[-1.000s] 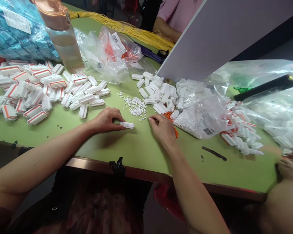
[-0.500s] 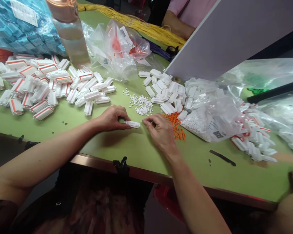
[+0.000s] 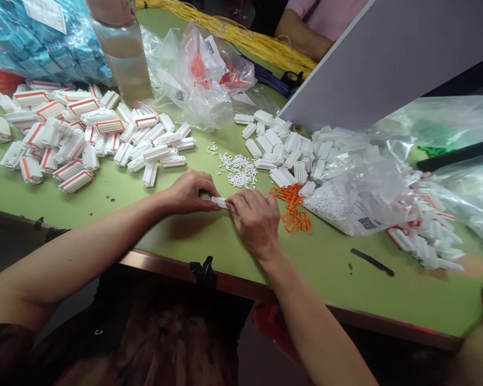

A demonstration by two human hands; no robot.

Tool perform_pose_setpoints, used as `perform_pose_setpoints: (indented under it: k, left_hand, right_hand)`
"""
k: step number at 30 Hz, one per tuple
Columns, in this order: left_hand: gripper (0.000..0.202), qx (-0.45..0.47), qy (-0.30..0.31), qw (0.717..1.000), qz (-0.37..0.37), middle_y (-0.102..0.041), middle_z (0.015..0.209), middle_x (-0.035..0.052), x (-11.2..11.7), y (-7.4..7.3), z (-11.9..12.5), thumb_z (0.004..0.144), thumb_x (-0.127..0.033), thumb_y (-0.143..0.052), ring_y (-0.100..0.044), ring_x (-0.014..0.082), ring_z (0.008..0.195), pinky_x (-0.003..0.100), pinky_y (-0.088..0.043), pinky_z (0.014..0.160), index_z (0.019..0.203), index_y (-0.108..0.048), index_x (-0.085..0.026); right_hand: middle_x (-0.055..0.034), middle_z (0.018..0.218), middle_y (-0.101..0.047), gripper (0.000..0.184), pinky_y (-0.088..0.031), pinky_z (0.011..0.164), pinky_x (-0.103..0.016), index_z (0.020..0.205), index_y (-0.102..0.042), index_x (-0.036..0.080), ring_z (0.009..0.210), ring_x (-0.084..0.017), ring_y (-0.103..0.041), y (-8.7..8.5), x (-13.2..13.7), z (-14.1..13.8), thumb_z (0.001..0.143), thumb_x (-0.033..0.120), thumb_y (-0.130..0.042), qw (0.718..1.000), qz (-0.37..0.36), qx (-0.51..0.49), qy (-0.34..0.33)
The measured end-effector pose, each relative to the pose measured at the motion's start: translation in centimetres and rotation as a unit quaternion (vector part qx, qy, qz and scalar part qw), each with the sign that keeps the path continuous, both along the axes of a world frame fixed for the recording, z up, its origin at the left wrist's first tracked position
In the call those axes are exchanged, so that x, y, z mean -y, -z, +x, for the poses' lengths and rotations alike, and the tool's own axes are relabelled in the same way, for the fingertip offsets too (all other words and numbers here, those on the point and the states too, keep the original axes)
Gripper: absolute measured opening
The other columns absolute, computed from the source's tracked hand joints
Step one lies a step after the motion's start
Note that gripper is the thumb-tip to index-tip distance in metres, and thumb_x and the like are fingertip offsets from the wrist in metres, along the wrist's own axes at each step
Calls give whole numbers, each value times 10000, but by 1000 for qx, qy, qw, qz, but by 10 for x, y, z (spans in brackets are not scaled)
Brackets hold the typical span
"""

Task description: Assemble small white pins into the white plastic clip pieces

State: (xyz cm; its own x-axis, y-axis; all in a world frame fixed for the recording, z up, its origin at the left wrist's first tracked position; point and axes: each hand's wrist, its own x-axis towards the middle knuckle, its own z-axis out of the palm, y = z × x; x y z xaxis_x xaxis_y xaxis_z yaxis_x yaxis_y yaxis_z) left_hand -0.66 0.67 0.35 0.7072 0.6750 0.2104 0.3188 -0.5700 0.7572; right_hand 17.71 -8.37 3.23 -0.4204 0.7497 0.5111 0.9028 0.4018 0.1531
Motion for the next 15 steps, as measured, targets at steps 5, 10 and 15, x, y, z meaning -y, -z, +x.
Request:
perform_pose_setpoints:
  k: [5, 10, 15]
  left_hand:
    - [221, 7, 2, 1000, 2, -692, 754, 22, 0, 1, 0, 708, -392, -741, -589, 118, 684, 241, -420, 667, 811, -776, -199]
    - [222, 2, 3, 1000, 4, -694, 769, 31, 0, 0, 0, 709, -379, -746, -590, 122, 689, 240, -418, 656, 824, -776, -192]
    - [205, -18, 3, 1000, -4, -695, 794, 29, 0, -3, -1, 698, -331, -753, -593, 128, 706, 246, -428, 678, 844, -772, -187]
  right_hand:
    - [-6, 799, -700, 88, -271, 671, -327, 893, -655, 210, 712, -145, -511, 1, 10, -4, 909, 246, -577, 999, 24, 37, -5]
    - [-9, 854, -717, 141, -286, 670, -334, 967, -702, 241, 742, -148, -543, 3, 19, -2, 906, 276, -580, 1000, -6, 1, 14]
    - [-41, 922, -697, 245, -447, 739, -335, 910, -718, 240, 855, -184, -624, 6, 11, 28, 913, 381, -518, 952, -127, -253, 114]
